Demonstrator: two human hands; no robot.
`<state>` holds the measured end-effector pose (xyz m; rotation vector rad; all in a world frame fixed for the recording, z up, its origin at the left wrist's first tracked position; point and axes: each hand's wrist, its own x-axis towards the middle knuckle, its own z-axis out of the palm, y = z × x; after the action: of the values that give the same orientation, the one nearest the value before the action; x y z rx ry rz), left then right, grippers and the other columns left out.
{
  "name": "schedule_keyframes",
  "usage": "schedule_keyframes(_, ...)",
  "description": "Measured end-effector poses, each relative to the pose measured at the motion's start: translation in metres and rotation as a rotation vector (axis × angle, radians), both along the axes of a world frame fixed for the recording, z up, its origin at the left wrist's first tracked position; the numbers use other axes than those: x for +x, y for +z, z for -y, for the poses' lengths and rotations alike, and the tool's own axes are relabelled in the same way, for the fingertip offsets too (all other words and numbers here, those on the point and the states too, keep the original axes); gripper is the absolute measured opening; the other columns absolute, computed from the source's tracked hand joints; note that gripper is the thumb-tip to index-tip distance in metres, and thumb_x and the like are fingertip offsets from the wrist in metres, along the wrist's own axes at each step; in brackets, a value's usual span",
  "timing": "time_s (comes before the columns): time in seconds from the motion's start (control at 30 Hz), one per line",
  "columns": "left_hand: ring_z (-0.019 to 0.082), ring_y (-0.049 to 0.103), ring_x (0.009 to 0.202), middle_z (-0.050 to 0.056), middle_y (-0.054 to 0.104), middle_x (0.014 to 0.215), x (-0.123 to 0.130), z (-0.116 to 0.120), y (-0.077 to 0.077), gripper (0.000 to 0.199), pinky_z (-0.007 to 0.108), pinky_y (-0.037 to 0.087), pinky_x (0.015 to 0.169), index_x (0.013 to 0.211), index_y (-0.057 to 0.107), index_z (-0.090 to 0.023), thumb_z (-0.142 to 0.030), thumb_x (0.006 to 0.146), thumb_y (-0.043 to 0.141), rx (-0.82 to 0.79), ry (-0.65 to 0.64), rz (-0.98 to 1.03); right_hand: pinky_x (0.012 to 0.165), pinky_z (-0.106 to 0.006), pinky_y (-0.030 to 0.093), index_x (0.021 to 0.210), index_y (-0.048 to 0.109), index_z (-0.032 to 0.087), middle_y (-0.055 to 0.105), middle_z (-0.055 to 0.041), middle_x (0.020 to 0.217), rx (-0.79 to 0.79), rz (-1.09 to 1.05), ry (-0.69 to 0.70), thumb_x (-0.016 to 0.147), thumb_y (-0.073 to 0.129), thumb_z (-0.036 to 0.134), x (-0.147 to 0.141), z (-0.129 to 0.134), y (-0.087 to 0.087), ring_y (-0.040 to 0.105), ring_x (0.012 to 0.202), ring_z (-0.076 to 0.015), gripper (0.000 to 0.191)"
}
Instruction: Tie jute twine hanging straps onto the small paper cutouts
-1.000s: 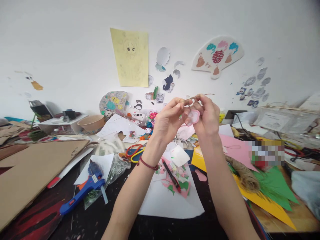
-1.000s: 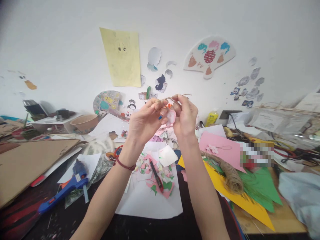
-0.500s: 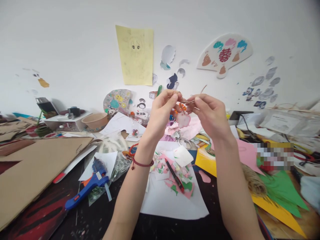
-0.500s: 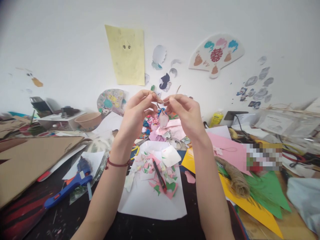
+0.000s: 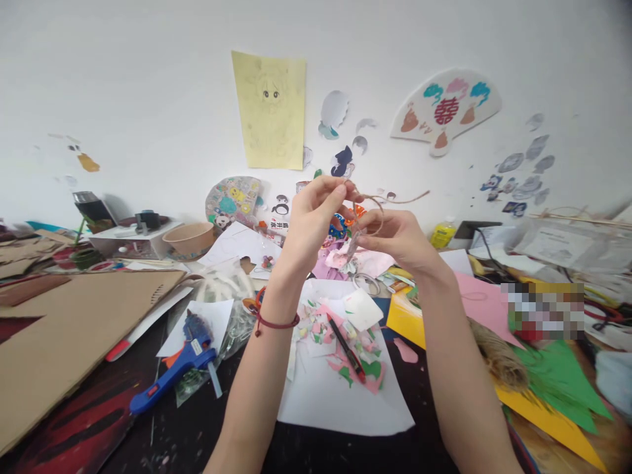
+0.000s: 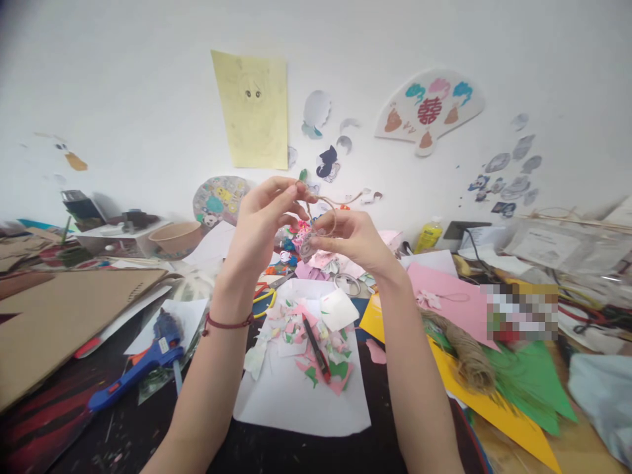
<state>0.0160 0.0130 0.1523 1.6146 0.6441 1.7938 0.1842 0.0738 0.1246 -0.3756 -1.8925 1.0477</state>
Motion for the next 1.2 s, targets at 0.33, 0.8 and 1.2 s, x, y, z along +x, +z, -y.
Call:
schedule_keyframes(0.33, 0.006, 0.060, 0.057, 0.001, 0.071, 0.075, -0.004, 0.002, 0.003, 0.014, 0.020, 0.048, 0.055, 0.084, 0.060, -0.019, -0.014, 0.095, 0.054, 0.083, 0.278, -0.067, 0.057, -0.027, 0.049, 0.073, 0.070, 0.014, 0.063, -0.0027, 0.070, 0.076, 0.107, -0.285, 0.068, 0.088, 0.043, 0.001, -0.003, 0.000, 0.058, 0.064, -0.0135, 0.034)
schedule_keyframes(0.8, 0.015, 0.067, 0.076, 0.004, 0.076, 0.093, -0.026, -0.004, -0.003, 0.018, 0.031, 0.052, 0.074, 0.108, 0.060, -0.020, -0.020, 0.090, 0.058, 0.072, 0.536, -0.445, 0.058, -0.028, 0.042, 0.082, 0.073, 0.015, 0.066, -0.0034, 0.077, 0.061, 0.205, -0.129, 0.070, 0.086, 0.048, 0.004, -0.014, -0.003, 0.053, 0.064, -0.0113, 0.038)
schedule_keyframes(1.2, 0.028, 0.049, 0.129, 0.006, 0.052, 0.146, -0.027, 0.043, 0.007, 0.069, 0.048, 0.040, 0.107, 0.142, 0.048, -0.029, 0.000, 0.080, 0.048, 0.340, 0.756, -1.152, 0.055, -0.026, 0.038, 0.078, 0.072, 0.015, 0.060, -0.0008, 0.069, -0.032, 0.093, -0.238, 0.066, 0.089, 0.048, 0.008, -0.001, 0.005, 0.050, 0.061, -0.0099, 0.040)
